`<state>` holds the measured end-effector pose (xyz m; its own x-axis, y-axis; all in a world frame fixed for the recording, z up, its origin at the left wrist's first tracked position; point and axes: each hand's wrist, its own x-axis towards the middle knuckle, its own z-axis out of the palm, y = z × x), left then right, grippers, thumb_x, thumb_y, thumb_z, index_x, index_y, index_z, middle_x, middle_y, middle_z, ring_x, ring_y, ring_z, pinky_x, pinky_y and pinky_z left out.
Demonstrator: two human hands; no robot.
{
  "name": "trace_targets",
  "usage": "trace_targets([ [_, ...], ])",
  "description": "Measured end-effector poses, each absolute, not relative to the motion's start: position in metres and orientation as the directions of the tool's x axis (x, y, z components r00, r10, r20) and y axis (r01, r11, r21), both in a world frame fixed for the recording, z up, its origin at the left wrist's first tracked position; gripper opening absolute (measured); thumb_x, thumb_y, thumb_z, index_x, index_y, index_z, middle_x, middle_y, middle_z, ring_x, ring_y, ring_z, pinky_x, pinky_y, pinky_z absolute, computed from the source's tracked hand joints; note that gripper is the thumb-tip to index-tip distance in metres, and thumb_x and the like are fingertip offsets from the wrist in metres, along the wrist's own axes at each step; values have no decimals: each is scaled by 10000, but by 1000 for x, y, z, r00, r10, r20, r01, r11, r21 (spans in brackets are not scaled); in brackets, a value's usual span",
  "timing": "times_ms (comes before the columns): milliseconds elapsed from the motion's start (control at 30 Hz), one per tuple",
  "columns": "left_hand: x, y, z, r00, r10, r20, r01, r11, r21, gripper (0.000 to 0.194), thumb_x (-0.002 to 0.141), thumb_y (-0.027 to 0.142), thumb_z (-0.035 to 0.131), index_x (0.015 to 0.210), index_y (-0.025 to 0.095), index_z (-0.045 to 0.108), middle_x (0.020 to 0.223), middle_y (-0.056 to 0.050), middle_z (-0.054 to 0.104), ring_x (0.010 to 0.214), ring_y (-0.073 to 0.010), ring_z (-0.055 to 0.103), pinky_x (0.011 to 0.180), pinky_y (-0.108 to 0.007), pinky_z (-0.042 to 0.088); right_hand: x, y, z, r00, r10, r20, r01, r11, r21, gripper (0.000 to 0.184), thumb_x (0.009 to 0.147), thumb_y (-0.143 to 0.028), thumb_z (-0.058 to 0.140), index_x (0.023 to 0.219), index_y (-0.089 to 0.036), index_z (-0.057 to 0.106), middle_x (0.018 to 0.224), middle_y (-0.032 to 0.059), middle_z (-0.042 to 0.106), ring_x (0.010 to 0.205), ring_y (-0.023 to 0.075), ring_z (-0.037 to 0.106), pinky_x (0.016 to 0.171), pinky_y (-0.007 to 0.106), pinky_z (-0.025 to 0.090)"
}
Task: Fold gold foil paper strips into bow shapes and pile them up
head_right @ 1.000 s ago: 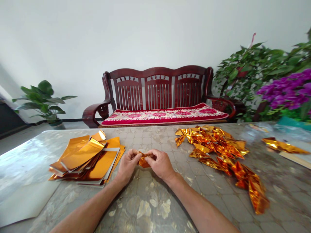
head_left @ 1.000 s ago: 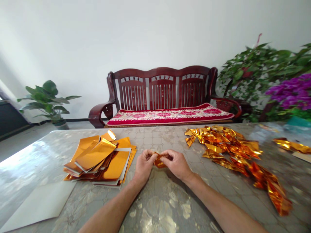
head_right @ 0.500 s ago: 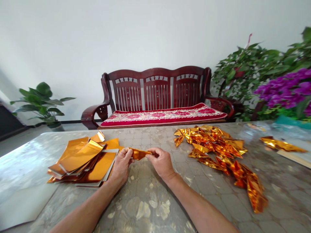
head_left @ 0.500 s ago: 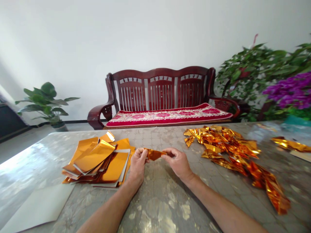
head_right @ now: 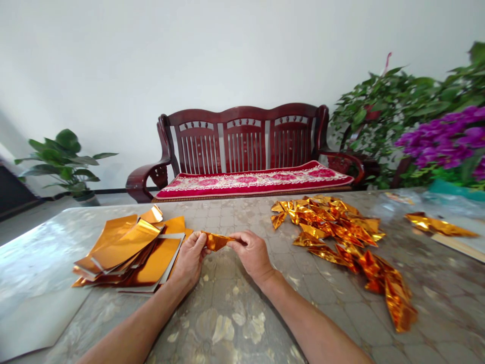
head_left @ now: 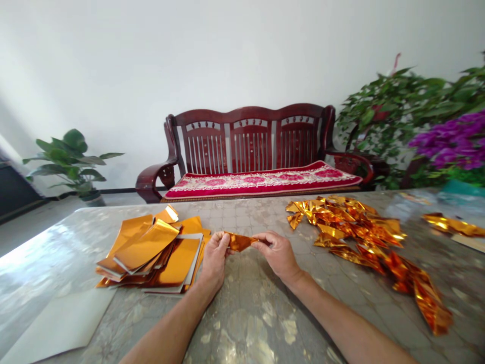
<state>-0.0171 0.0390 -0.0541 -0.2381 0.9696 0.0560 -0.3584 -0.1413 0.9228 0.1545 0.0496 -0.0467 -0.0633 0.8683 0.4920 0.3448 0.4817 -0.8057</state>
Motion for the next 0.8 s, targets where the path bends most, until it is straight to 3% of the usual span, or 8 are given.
trace_targets([
  [167, -18, 39, -54, -244, 966, 89, -326, -168, 930, 404, 648, 500, 781, 752, 169, 576, 699, 39, 589, 585, -81, 523, 515, -180, 417, 156, 51, -48, -68, 861, 505, 379, 490, -785, 103, 783, -273, 663, 789, -229, 756, 761, 24, 704, 724, 180, 636, 692, 278, 476],
  [367, -27, 43, -58, -265, 941, 212, -59, -235, 970, 261, 687, 367, 745, 711, 178, 567, 572, 71, 518, 505, -63, 437, 499, -180, 333, 158, 55, -52, -11, 886, 464, 317, 443, -839, 120, 773, -300, 653, 745, -214, 732, 739, 25, 701, 714, 183, 630, 686, 282, 481],
  [500, -27, 43, -56, -220, 962, 162, -172, -202, 964, 302, 683, 383, 750, 741, 192, 524, 533, 81, 529, 464, -60, 438, 481, -174, 315, 158, 60, -55, 127, 887, 443, 229, 408, -884, 263, 700, -370, 722, 893, -192, 697, 801, 33, 699, 688, 176, 622, 660, 286, 507],
  [600, -23, 40, -53, -236, 967, 94, -278, -160, 947, 369, 640, 405, 789, 762, 188, 518, 581, 57, 604, 500, -64, 517, 526, -165, 378, 158, 60, -55, 226, 879, 421, 189, 384, -904, 310, 672, -402, 753, 871, -189, 649, 774, 23, 677, 651, 163, 600, 634, 277, 506],
  [800, -16, 35, -52, -168, 985, 29, -374, -90, 923, 457, 575, 445, 850, 788, 179, 544, 627, 33, 655, 546, -75, 581, 574, -167, 441, 155, 54, -48, 120, 901, 418, 205, 389, -898, 227, 744, -403, 683, 799, -182, 682, 717, 19, 673, 622, 156, 567, 608, 266, 461],
])
